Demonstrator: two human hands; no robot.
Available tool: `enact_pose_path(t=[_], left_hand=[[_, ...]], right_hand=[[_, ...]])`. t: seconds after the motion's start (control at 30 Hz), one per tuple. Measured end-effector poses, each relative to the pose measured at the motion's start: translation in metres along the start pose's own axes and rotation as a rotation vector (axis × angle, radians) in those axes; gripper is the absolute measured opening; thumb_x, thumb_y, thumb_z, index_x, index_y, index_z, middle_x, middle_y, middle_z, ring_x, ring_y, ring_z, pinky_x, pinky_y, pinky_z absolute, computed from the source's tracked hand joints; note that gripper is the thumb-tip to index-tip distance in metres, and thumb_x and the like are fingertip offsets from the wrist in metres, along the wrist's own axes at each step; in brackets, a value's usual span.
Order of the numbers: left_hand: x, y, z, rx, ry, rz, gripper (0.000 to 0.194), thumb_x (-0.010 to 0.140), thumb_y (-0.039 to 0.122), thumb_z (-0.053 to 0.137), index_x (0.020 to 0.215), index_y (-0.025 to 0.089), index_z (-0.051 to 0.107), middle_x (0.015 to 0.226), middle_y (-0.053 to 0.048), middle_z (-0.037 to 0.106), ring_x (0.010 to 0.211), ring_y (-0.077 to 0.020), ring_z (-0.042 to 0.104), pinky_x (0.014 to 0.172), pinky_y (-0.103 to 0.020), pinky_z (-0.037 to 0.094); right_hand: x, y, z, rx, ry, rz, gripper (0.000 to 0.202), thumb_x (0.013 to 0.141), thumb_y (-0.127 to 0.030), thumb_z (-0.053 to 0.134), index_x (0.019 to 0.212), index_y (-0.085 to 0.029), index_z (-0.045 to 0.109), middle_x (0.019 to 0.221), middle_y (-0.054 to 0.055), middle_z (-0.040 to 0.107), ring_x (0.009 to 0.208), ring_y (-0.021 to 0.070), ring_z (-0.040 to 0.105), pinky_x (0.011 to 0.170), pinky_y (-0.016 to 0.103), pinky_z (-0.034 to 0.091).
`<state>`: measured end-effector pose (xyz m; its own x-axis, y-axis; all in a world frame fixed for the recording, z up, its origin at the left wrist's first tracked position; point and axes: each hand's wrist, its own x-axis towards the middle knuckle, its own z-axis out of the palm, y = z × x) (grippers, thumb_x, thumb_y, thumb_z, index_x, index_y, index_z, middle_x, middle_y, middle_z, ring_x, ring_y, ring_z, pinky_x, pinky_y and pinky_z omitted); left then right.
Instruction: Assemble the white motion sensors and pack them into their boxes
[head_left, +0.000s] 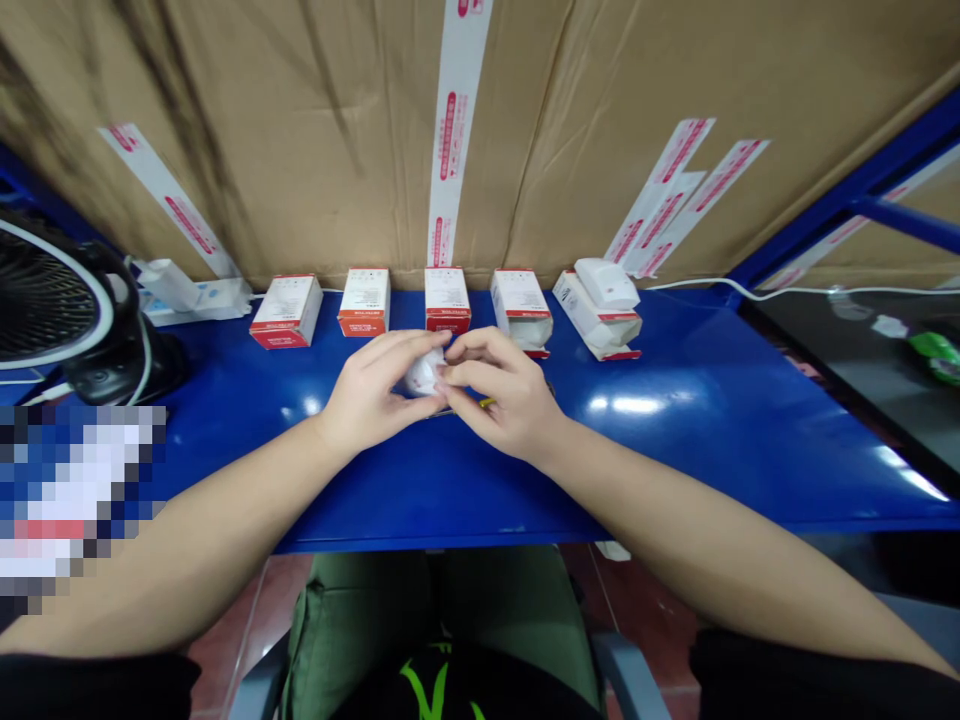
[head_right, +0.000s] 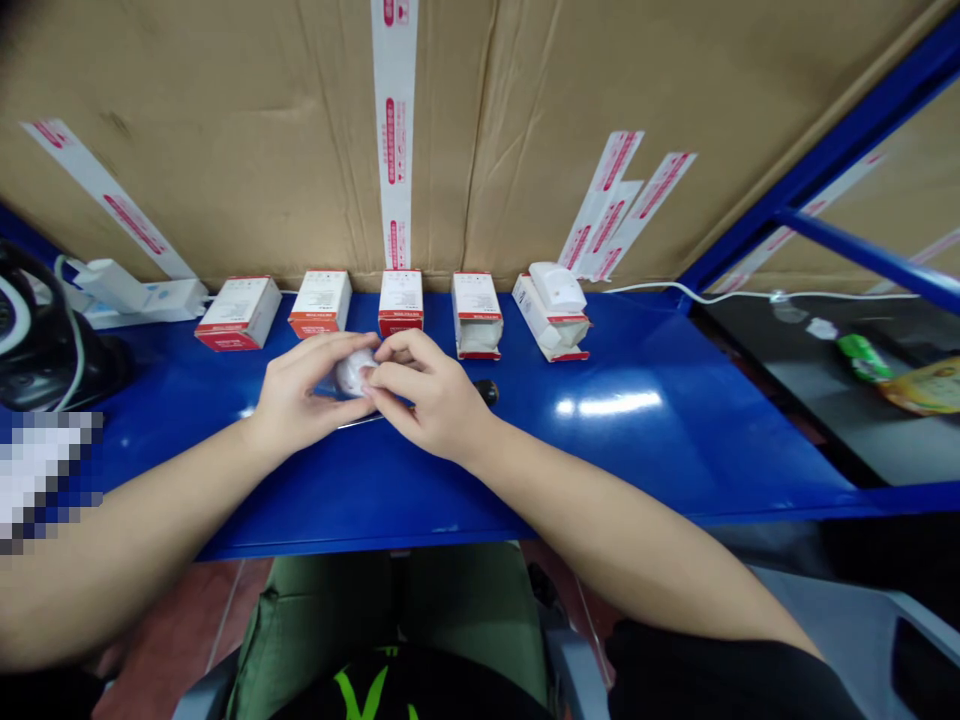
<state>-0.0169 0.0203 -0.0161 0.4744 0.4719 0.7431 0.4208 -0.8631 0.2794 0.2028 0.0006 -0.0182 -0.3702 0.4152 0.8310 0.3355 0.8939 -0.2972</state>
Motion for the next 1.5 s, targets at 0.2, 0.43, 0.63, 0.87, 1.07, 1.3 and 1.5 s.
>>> enact_pose_path(t=[0.2,0.43,0.63,0.87,1.07,1.3,1.5], left_hand=[[0.005,-0.004,0.002,0.014,-0.031,-0.066,0.048,0.096,0.041,0.081,0.138,0.023,0.067,0.126,-0.012,0.08,0.115,-0.0289,0.078,0.105,-0.047,0.065],[0.002,-0.006,-0.001,-0.058,-0.094,-0.146,0.069,0.087,0.045,0.089,0.143,0.021,0.058,0.121,-0.01,0.079,0.108,-0.0266,0.08,0.097,-0.039,0.066],[0.001,-0.01,-0.003,0.007,-0.062,-0.082,0.05,0.097,0.052,0.079,0.135,0.023,0.065,0.107,-0.007,0.08,0.097,-0.0234,0.078,0.09,-0.037,0.065],[0.003,-0.014,0.005,-0.04,-0.079,0.039,0.043,0.1,0.045,0.078,0.134,0.023,0.064,0.105,-0.008,0.076,0.095,-0.0232,0.072,0.084,-0.038,0.063],[0.001,-0.014,0.006,-0.107,-0.16,0.029,0.049,0.1,0.042,0.077,0.141,0.023,0.058,0.112,-0.008,0.075,0.1,-0.0224,0.075,0.089,-0.037,0.064],[0.001,-0.017,0.004,-0.16,-0.381,-0.015,0.056,0.095,0.034,0.075,0.147,0.021,0.058,0.142,-0.016,0.074,0.126,-0.0301,0.076,0.106,-0.043,0.064],[0.002,-0.019,0.001,-0.156,-0.294,-0.072,0.058,0.087,0.026,0.084,0.139,0.021,0.059,0.137,-0.013,0.076,0.118,-0.0275,0.079,0.1,-0.038,0.065]], right_hand=[[0.004,0.001,-0.007,-0.026,-0.023,-0.069,0.012,0.103,-0.013,0.067,0.096,-0.023,0.068,0.1,0.007,0.078,0.094,0.0216,0.075,0.084,0.04,0.064],[0.005,0.007,-0.015,-0.022,-0.136,-0.156,0.008,0.106,-0.022,0.067,0.099,-0.024,0.071,0.091,0.004,0.08,0.081,0.0207,0.07,0.077,0.04,0.058],[0.008,0.008,-0.025,0.117,-0.225,0.123,0.016,0.105,-0.025,0.064,0.09,-0.023,0.067,0.081,0.001,0.074,0.071,0.0156,0.067,0.066,0.032,0.055],[0.002,0.01,-0.012,0.439,-0.284,0.64,0.027,0.084,-0.031,0.08,0.102,-0.023,0.062,0.086,0.001,0.074,0.076,0.0166,0.073,0.07,0.033,0.063],[0.001,0.011,-0.013,0.405,-0.241,0.657,0.008,0.082,-0.021,0.068,0.089,-0.022,0.066,0.077,-0.001,0.071,0.067,0.0154,0.067,0.064,0.031,0.057],[0.002,0.014,-0.015,0.408,-0.155,0.523,0.005,0.091,-0.021,0.064,0.088,-0.023,0.061,0.079,-0.002,0.065,0.068,0.0135,0.058,0.066,0.03,0.05],[0.004,0.021,-0.01,0.714,-0.119,0.705,0.012,0.093,-0.03,0.065,0.091,-0.025,0.055,0.09,-0.001,0.06,0.081,0.0153,0.06,0.074,0.032,0.057]])
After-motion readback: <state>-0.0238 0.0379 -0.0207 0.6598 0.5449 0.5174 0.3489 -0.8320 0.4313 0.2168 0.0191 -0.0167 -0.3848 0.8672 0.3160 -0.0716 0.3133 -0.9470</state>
